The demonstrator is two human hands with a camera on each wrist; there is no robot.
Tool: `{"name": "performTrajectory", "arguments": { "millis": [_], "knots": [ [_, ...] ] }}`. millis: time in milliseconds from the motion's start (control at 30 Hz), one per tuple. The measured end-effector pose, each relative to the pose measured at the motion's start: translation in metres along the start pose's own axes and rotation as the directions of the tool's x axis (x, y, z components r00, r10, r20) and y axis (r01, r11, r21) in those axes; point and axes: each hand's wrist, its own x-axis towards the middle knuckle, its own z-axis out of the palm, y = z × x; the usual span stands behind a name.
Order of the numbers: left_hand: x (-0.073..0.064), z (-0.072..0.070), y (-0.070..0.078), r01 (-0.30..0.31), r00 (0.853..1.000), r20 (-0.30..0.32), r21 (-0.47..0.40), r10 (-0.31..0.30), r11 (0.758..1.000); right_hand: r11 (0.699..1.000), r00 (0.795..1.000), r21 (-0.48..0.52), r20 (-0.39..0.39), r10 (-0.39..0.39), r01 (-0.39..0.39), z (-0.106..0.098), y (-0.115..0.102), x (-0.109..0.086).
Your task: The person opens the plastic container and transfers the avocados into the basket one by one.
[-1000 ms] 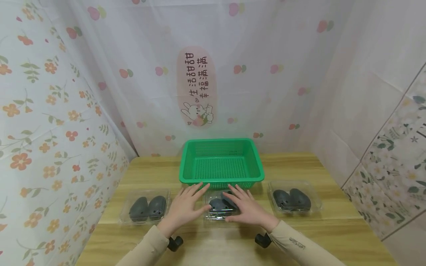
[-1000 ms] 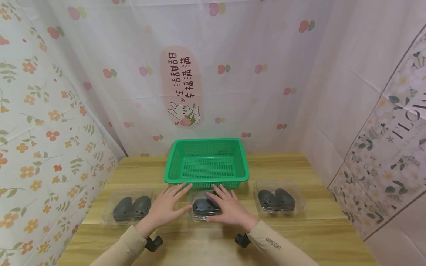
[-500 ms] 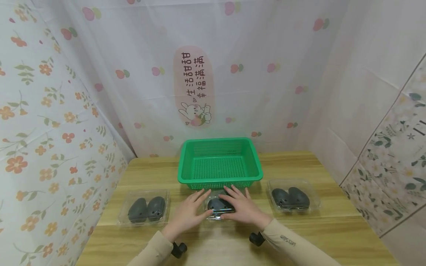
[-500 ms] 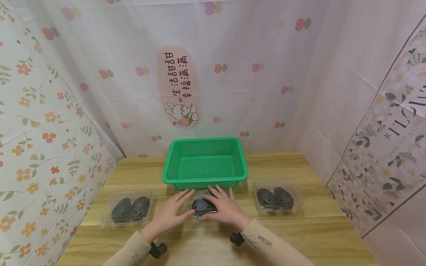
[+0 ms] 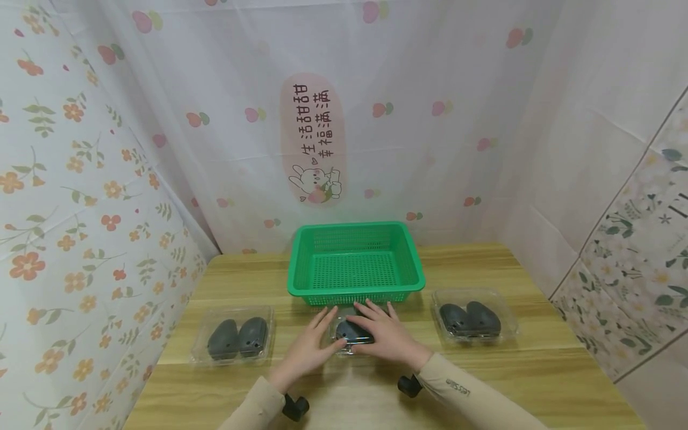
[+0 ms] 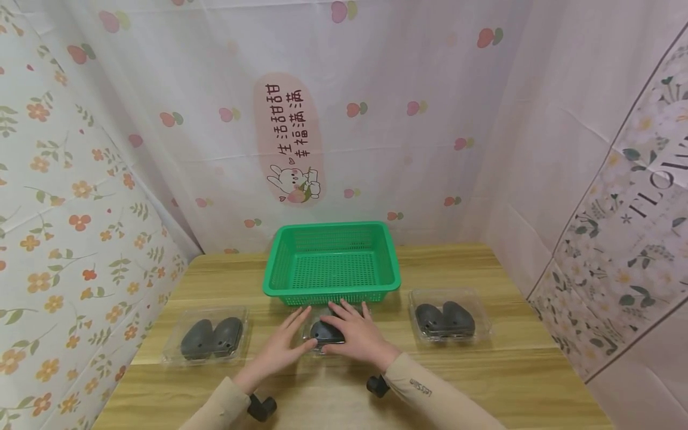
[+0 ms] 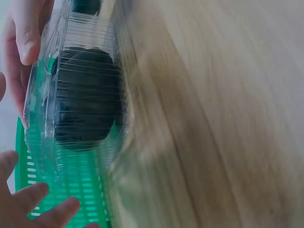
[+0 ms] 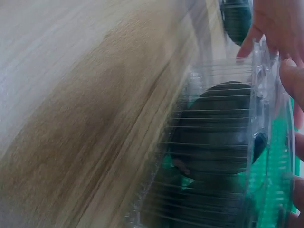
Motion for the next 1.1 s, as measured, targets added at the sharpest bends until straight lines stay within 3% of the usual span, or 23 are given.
{"name": "performTrajectory", "arguments": {
  "millis": [533,933,1100],
  "knots": [
    [-0.002,0.018,-0.005,0.044,0.999,-0.019,-0.236,-0.050,0.971,0.996,1.000,-0.091,0.011,0.000,0.001,0.002,-0.003,0.001],
    [-0.001,0.030,-0.003,0.102,0.992,-0.031,-0.406,-0.126,0.908,0.996,1.000,-0.092,0.006,0.007,-0.006,0.006,-0.003,0.001],
    [-0.001,0.031,-0.002,0.120,0.986,-0.055,-0.419,-0.157,0.900,0.994,0.999,-0.106,-0.025,-0.023,0.020,0.008,-0.003,0.000]
  ]
}}
